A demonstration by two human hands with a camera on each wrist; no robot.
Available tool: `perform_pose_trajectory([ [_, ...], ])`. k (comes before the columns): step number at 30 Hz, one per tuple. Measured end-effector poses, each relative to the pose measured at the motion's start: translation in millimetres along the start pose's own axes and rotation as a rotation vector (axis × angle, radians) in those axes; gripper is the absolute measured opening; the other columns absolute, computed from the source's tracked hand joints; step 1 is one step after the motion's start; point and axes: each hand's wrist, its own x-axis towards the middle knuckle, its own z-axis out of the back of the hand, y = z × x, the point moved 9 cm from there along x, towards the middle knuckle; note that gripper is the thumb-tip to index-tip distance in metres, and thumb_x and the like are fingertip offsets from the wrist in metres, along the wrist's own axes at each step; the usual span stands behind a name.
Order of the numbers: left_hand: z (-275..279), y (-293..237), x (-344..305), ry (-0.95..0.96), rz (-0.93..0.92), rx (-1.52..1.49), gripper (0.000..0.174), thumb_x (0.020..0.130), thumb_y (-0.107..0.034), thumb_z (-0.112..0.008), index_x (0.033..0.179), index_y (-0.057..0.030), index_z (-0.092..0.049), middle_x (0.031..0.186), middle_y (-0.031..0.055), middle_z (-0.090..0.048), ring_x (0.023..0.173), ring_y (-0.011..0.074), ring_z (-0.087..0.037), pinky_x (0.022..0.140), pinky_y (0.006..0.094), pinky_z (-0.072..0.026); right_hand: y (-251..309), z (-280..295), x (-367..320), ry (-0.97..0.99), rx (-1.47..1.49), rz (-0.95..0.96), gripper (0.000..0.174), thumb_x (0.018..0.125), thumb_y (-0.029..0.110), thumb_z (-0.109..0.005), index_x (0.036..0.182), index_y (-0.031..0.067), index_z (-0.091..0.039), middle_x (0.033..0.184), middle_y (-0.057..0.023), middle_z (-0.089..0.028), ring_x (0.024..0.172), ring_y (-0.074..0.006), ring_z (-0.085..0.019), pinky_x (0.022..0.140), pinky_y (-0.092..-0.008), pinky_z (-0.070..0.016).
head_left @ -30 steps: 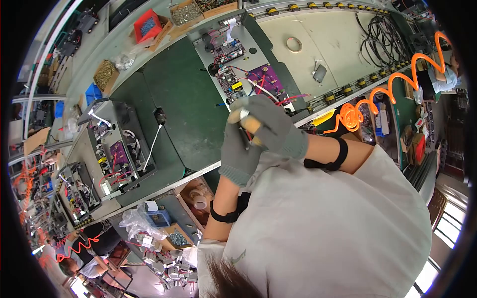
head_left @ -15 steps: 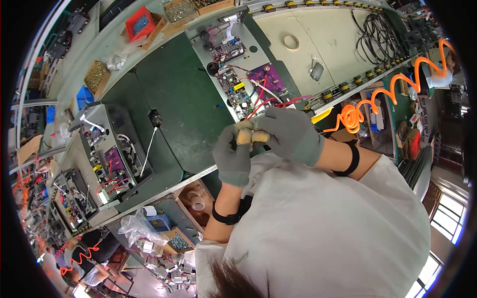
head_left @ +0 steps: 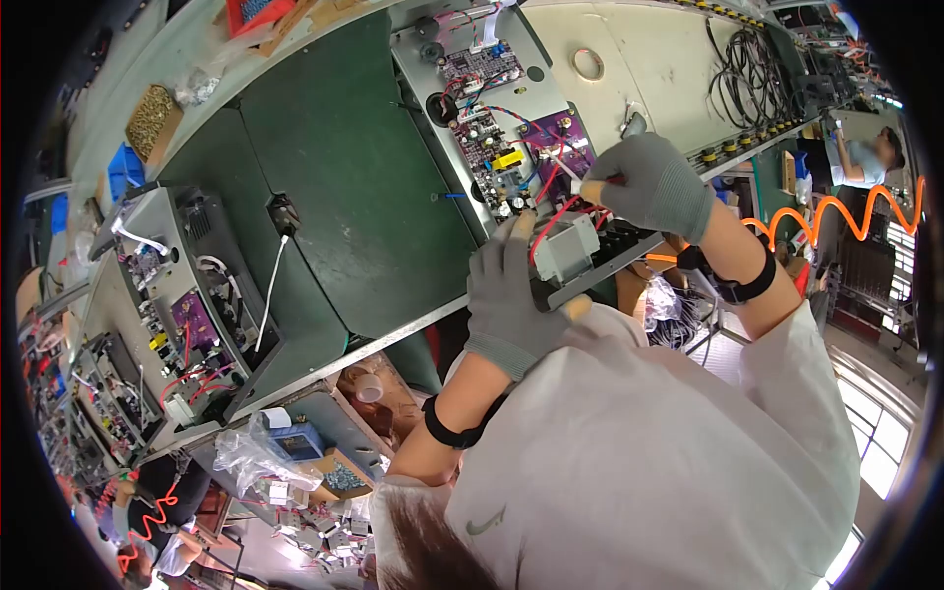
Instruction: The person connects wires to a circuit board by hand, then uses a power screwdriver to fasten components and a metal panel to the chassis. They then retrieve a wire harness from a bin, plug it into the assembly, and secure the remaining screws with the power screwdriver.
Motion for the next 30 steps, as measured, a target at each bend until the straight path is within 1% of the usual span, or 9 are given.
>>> perform_pose_trajectory([
  [2, -11, 6, 0, 0.101, 0.006, 0.015, 0.086, 0.056, -0.039, -0.077, 0.125, -0.0011, -0.043, 0.112, 0.015, -0.05, 0.105, 0.0395, -0.042, 0.09, 0.047, -0.0369, -4, -6, 12, 0.015, -0.007, -0.056, 0.021, 0.073, 0.026, -0.06, 0.078, 0.0088, -0.071, 0.068, -0.0115, -0.064, 0.065, -0.0279, -0.062, 0.064, -0.0354, -0.05],
  [5, -5, -1, 6, 0.077, -0.043, 0.053, 0.08, 0.057, -0.036, -0.077, 0.122, -0.0007, -0.045, 0.111, 0.0138, -0.051, 0.099, 0.0377, -0.045, 0.088, 0.0466, -0.0381, 8, -5, 28, -0.091, -0.122, 0.083, 0.02, 0.073, 0.026, -0.059, 0.077, 0.0107, -0.071, 0.066, -0.0111, -0.064, 0.066, -0.0266, -0.063, 0.065, -0.0364, -0.0502],
  [7, -9, 5, 5, 0.066, -0.041, 0.021, 0.076, 0.057, -0.035, -0.076, 0.119, -0.002, -0.047, 0.11, 0.0132, -0.052, 0.097, 0.0368, -0.045, 0.086, 0.0467, -0.0385, 11, -19, 34, 0.145, -0.25, -0.023, 0.019, 0.072, 0.025, -0.06, 0.078, 0.0118, -0.072, 0.066, -0.0103, -0.064, 0.067, -0.0255, -0.063, 0.065, -0.0366, -0.0504],
  [8, -9, 8, 5, 0.055, -0.047, 0.001, 0.072, 0.057, -0.034, -0.076, 0.116, -0.0034, -0.049, 0.108, 0.0127, -0.052, 0.096, 0.0358, -0.045, 0.085, 0.0468, -0.0389, 13, -18, 35, 0.152, -0.259, -0.026, 0.019, 0.072, 0.025, -0.06, 0.078, 0.0118, -0.072, 0.066, -0.0103, -0.064, 0.067, -0.0255, -0.063, 0.065, -0.0366, -0.0504],
  [10, -11, 10, 6, 0.091, -0.022, -0.04, 0.072, 0.056, -0.03, -0.076, 0.118, -0.0067, -0.048, 0.113, 0.0104, -0.051, 0.1, 0.0342, -0.044, 0.087, 0.0456, -0.0383, 28, -24, 33, 0.206, -0.418, 0.106, 0.018, 0.072, 0.026, -0.06, 0.077, 0.013, -0.072, 0.066, -0.0098, -0.064, 0.067, -0.0251, -0.063, 0.064, -0.0374, -0.0501],
  [13, -8, 9, 8, 0.117, -0.004, -0.077, 0.068, 0.056, -0.025, -0.075, 0.118, -0.0108, -0.049, 0.117, 0.0072, -0.05, 0.102, 0.0312, -0.043, 0.087, 0.0439, -0.0385, 41, -34, 23, 0.203, -0.313, 0.233, 0.018, 0.072, 0.027, -0.061, 0.077, 0.013, -0.072, 0.067, -0.0092, -0.064, 0.066, -0.0249, -0.062, 0.064, -0.038, -0.0497],
  [15, -4, 8, 8, 0.104, -0.004, -0.081, 0.065, 0.057, -0.023, -0.075, 0.116, -0.0116, -0.051, 0.115, 0.0061, -0.051, 0.101, 0.0298, -0.044, 0.085, 0.0433, -0.0393, 42, -36, 29, 0.183, -0.324, 0.218, 0.021, 0.071, 0.029, -0.063, 0.069, 0.0088, -0.07, 0.06, -0.0094, -0.061, 0.059, -0.0278, -0.061, 0.058, -0.0368, -0.049],
  [17, -2, 6, 9, 0.108, -0.022, -0.06, 0.061, 0.059, -0.023, -0.073, 0.115, -0.0131, -0.053, 0.114, 0.0049, -0.052, 0.099, 0.0278, -0.046, 0.082, 0.0428, -0.0403, 11, -51, 43, 0.3, -0.59, 0.007, 0.024, 0.071, 0.032, -0.062, 0.07, 0.0096, -0.07, 0.062, -0.0102, -0.062, 0.062, -0.0291, -0.062, 0.059, -0.0379, -0.0493],
  [30, -2, 7, 12, 0.093, -0.055, -0.036, 0.057, 0.062, -0.034, -0.071, 0.113, -0.0132, -0.054, 0.112, 0.0036, -0.055, 0.095, 0.026, -0.049, 0.079, 0.0399, -0.0408, -13, -73, 53, 0.637, -0.506, -0.036, 0.028, 0.071, 0.033, -0.058, 0.073, 0.008, -0.069, 0.063, -0.0135, -0.061, 0.064, -0.0303, -0.062, 0.061, -0.0397, -0.0486],
])
